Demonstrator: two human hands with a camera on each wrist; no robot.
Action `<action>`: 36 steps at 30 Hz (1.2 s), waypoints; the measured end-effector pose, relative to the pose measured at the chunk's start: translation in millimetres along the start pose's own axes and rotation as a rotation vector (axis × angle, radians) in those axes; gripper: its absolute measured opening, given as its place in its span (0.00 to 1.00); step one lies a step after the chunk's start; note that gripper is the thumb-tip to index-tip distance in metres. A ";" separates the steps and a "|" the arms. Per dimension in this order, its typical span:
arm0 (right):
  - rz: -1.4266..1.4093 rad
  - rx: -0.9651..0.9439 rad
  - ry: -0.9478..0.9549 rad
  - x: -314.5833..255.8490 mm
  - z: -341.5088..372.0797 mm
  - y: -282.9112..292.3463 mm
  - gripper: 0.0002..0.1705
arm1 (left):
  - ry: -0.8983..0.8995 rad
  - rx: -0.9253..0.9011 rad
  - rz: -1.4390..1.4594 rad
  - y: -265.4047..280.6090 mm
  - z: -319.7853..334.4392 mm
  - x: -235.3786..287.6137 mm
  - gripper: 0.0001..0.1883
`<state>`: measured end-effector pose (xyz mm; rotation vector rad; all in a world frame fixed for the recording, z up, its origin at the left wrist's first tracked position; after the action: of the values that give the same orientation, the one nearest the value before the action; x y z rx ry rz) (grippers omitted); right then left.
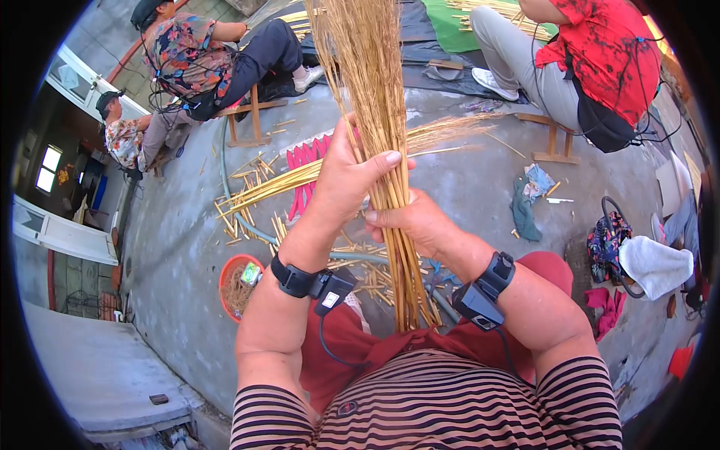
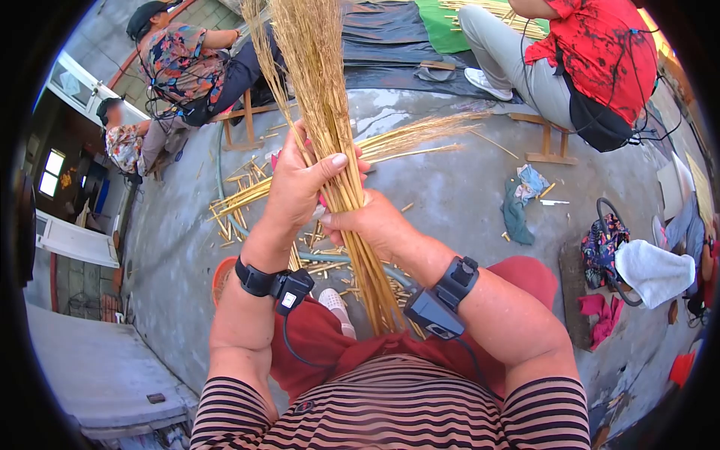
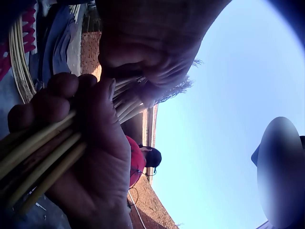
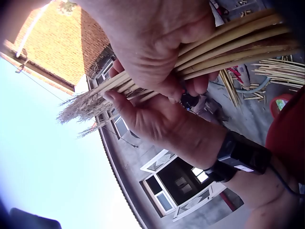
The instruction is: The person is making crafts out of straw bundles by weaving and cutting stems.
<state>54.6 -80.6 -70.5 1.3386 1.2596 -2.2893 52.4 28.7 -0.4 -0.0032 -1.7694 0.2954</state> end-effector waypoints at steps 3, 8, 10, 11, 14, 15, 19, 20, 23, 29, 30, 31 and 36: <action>-0.037 -0.039 -0.008 -3.1 5.1 -1.2 0.14 | -0.004 -0.037 0.023 -2.3 1.4 4.0 0.28; -0.070 -0.121 -0.021 -4.7 8.3 -1.6 0.16 | 0.004 -0.097 0.016 -4.2 2.5 9.2 0.28; -0.087 -0.151 -0.028 -4.2 9.8 0.0 0.18 | 0.007 -0.120 0.026 -8.0 4.0 12.3 0.28; -0.100 -0.157 -0.026 -4.6 10.9 -0.2 0.19 | 0.008 -0.131 0.031 -9.6 4.2 13.6 0.28; -0.127 -0.191 -0.032 -4.0 13.0 -1.7 0.22 | 0.054 -0.200 0.039 -7.3 3.7 14.5 0.29; -0.129 -0.208 -0.044 -3.1 12.7 -1.2 0.23 | 0.058 -0.216 0.067 -5.9 3.8 13.3 0.29; -0.213 -0.281 -0.068 -8.0 17.2 -3.8 0.20 | 0.070 -0.275 0.138 -6.1 5.7 12.4 0.31; -0.187 -0.286 -0.066 -8.9 18.0 -4.7 0.20 | 0.074 -0.288 0.146 -7.3 6.9 13.6 0.32; -0.139 -0.297 -0.062 -11.4 21.8 -9.6 0.20 | 0.061 -0.306 0.134 -7.7 8.7 15.4 0.36; -0.102 -0.364 -0.092 -8.2 17.0 -9.1 0.15 | 0.108 -0.283 0.133 -7.2 11.6 17.9 0.34; -0.100 -0.374 -0.083 -6.0 14.7 -8.0 0.13 | 0.118 -0.274 0.109 -7.1 11.9 17.9 0.33; -0.098 -0.384 -0.076 -4.1 13.1 -7.4 0.12 | 0.128 -0.265 0.085 -6.9 12.3 17.8 0.33; -0.086 -0.305 -0.049 -2.0 9.7 -9.7 0.10 | 0.152 -0.229 0.010 -1.8 12.7 15.4 0.33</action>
<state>44.5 -82.4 -61.2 1.1364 1.6001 -2.0606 37.0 27.0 12.5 -0.1937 -1.6438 0.0961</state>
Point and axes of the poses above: each hand's wrist, its own z-axis away from the middle knuckle, its own y-axis out of the back of the hand, x = y × z, the point moved 3 cm from there along -z, towards the middle knuckle, and after that the axes turned 6 degrees about x, right-handed, at the moved point
